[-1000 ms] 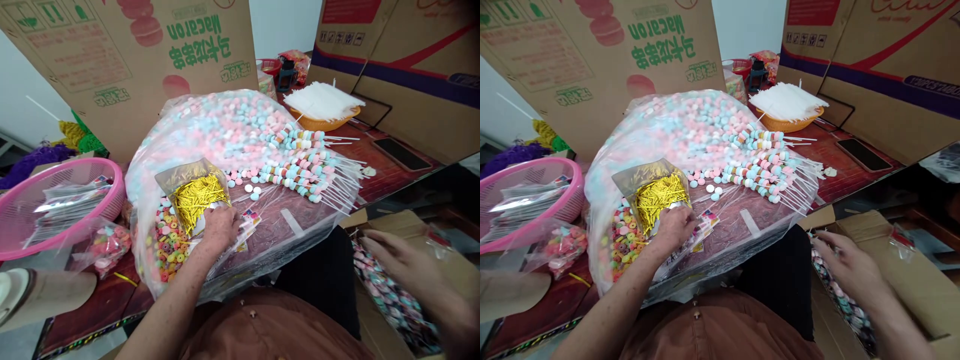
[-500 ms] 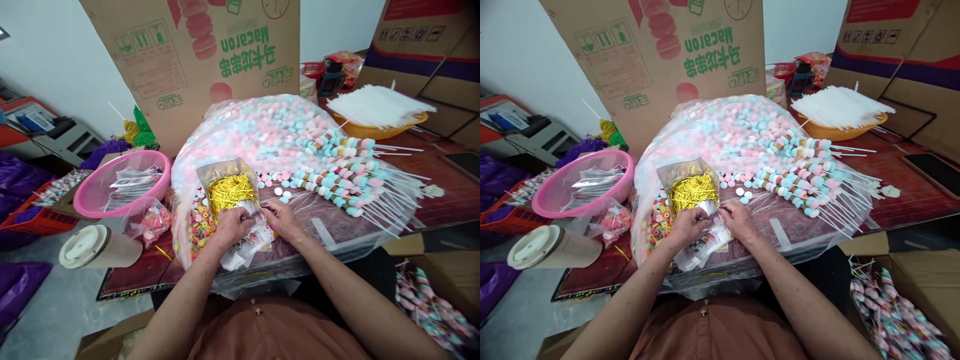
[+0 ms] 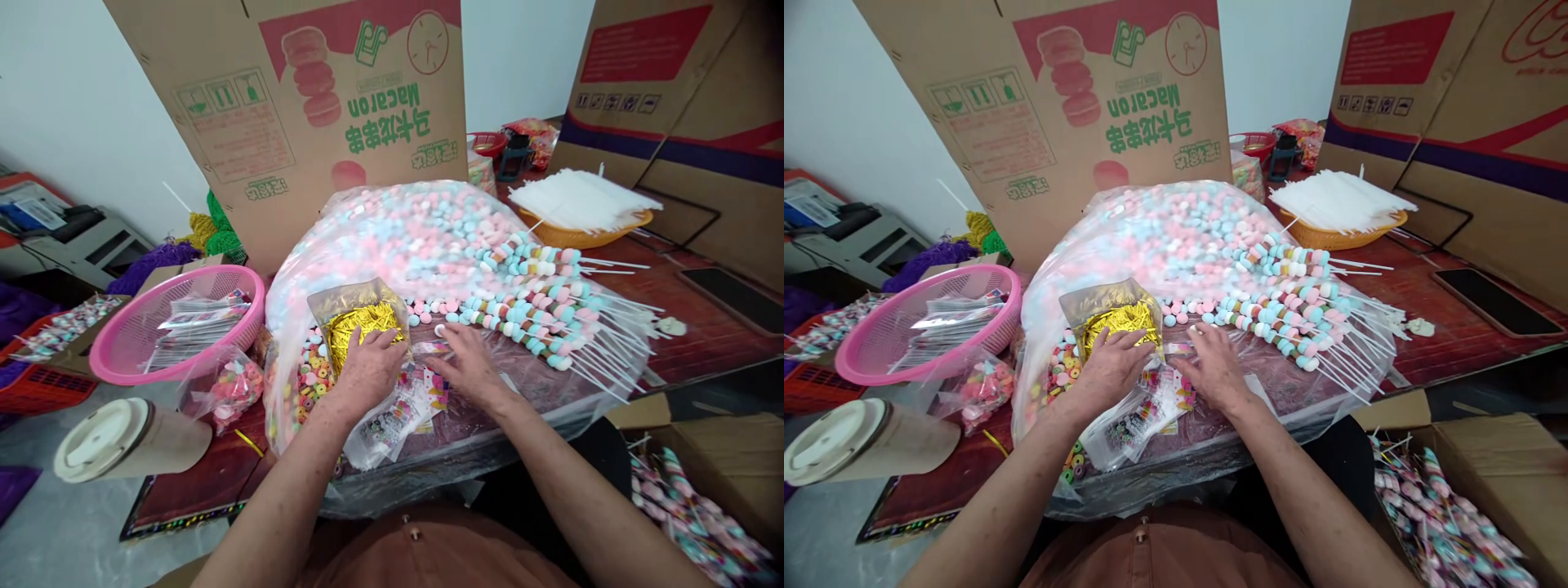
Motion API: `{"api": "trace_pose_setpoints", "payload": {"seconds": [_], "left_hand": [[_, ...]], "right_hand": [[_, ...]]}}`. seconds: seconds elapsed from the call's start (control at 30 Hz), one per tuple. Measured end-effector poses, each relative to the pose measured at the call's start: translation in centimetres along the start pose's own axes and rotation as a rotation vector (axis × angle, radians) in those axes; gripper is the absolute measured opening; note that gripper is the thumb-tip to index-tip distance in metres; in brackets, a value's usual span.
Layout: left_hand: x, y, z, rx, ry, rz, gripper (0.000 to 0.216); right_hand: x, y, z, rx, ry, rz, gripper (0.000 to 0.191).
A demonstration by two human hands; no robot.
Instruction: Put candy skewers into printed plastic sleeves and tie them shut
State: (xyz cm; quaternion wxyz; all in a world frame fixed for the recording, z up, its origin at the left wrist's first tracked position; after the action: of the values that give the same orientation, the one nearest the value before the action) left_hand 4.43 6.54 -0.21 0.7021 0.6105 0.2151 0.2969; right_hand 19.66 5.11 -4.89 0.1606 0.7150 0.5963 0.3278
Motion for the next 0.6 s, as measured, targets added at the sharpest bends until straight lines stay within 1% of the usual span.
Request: {"api": "trace_pose_setpoints", "payload": {"seconds": [0.03,0.07,0.13,0.2,0.27,0.33,0.37,0.43,0.5,0.53,0.6], "left_hand": [[-0.1,0.2,0.2,-0.061,-0.029,-0.011,0.025],[-0.3,0.2,0.4,-0.157,-0.06,-0.036,0.026],[-0.5,0.5,0.8,-0.363,-0.095,-0.062,0.028],[-0.8,0.9,0.9,-0.5,-0.061,-0.003,0.022],[-1.2,1.0,1.2,-0.581,0.008,0.094,0.019],[-1.8,0.4,1.4,-0.671,0.108,0.163,0.015],[-2.1,-0.1,1.6,-0.731,0.157,0.186,0.013],[-2.7,-1.1,1.9,-0.853,0.212,0.206,0.015],[-3.0,-1.7,2.2,-0.93,0.187,0.197,0.017],[-3.1,-1.8,2.3,-0.945,0.162,0.185,0.018],[-3.3,-2.0,2.3,-0.927,0.132,0.177,0.02]], "right_hand": [[-0.1,0.5,-0.5,0.055,0.013,-0.025,0.037],[-0.2,0.8,-1.1,0.131,0.022,-0.073,0.035],[-0.7,1.1,-2.3,0.285,0.007,-0.175,0.019],[-1.4,1.2,-3.0,0.366,-0.07,-0.194,0.019],[-2.2,1.1,-3.2,0.39,-0.151,-0.167,0.021],[-3.0,1.1,-3.4,0.397,-0.191,-0.176,0.021],[-3.4,1.1,-3.5,0.396,-0.193,-0.189,0.021],[-3.9,1.4,-4.1,0.392,-0.14,-0.23,0.017],[-4.1,1.7,-4.8,0.382,-0.065,-0.266,0.013],[-4.1,1.7,-4.9,0.375,-0.052,-0.273,0.013],[-3.9,1.5,-4.4,0.36,-0.098,-0.264,0.016]]}}
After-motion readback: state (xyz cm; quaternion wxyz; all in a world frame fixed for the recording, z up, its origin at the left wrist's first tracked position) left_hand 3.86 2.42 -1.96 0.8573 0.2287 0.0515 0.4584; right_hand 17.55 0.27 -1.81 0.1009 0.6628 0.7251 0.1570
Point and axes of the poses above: each hand's wrist, its own x-axis towards the middle knuckle, its own y-axis out of the back of the hand, z = x × y, the point moved 6 cm from there along x, towards the middle knuckle, and after that the axes turned 10 degrees about -y, right-handed, at the moved point
